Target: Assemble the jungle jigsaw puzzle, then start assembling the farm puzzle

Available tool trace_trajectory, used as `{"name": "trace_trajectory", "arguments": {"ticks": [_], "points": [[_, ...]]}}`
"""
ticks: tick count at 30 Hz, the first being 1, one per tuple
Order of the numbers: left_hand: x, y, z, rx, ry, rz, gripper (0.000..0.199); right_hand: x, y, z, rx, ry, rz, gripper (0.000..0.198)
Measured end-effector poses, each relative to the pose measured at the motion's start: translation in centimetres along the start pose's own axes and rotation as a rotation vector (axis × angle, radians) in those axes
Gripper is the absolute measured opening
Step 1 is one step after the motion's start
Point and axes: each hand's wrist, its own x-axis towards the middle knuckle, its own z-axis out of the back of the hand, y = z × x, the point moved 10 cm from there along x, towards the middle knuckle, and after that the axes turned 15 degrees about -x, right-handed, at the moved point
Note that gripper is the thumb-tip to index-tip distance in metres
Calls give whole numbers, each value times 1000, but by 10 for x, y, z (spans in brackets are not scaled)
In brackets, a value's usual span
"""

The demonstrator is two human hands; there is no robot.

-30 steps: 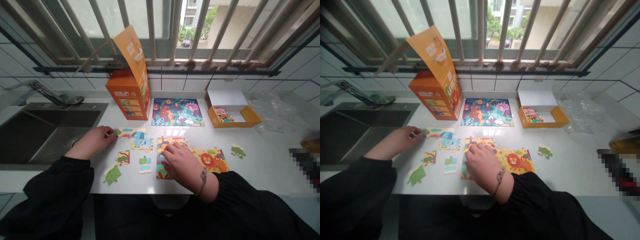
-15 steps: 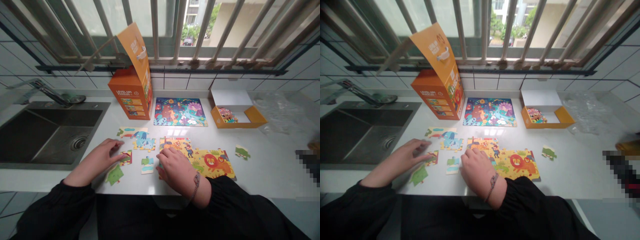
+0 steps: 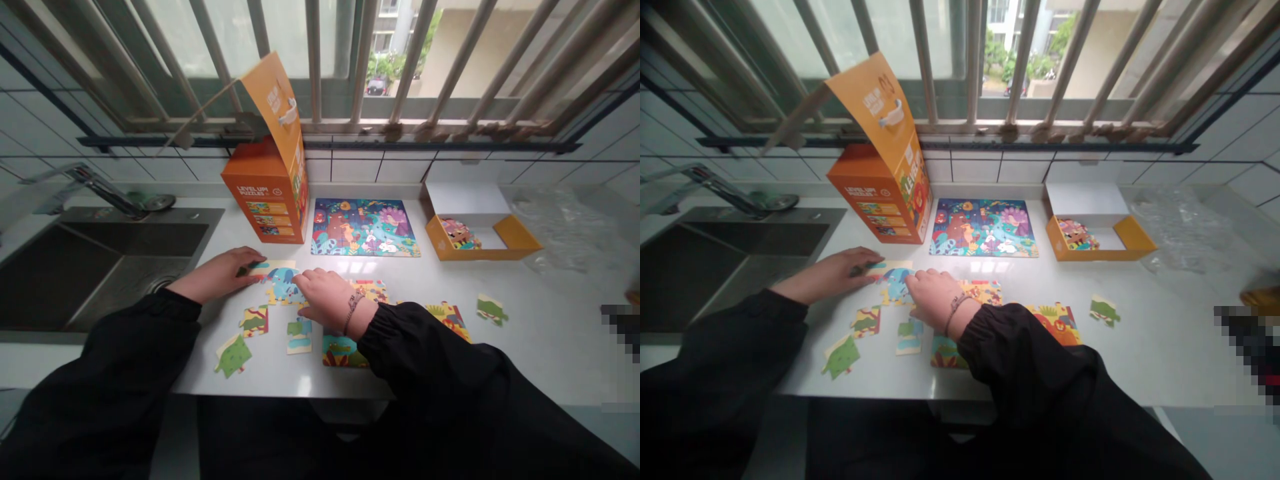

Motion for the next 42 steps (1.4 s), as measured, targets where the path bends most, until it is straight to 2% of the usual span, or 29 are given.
{"name": "trace_trajectory", "arguments": {"ticks": [6,10,17,23,30,37,42], "points": [[3,0,1,-43,10,39,64,0,2,2,8,-16,42,56],[4,3,0,-93,21,48,60,1,2,4,26,-47,74,55],[2,1,-3,-78,58,-49,53,2,1,5,52,-52,102,51],[3,-6,0,-90,13,-66,48,0,-3,8,74,-39,98,52],[6,-17,-3,-40,16,-122,47,-8,-12,12,117,-101,91,47],[14,-46,-6,-40,41,-163,44,-30,-28,17,175,-199,86,45],[36,-79,-21,-77,70,-165,45,-67,-56,24,216,-247,74,44]]}}
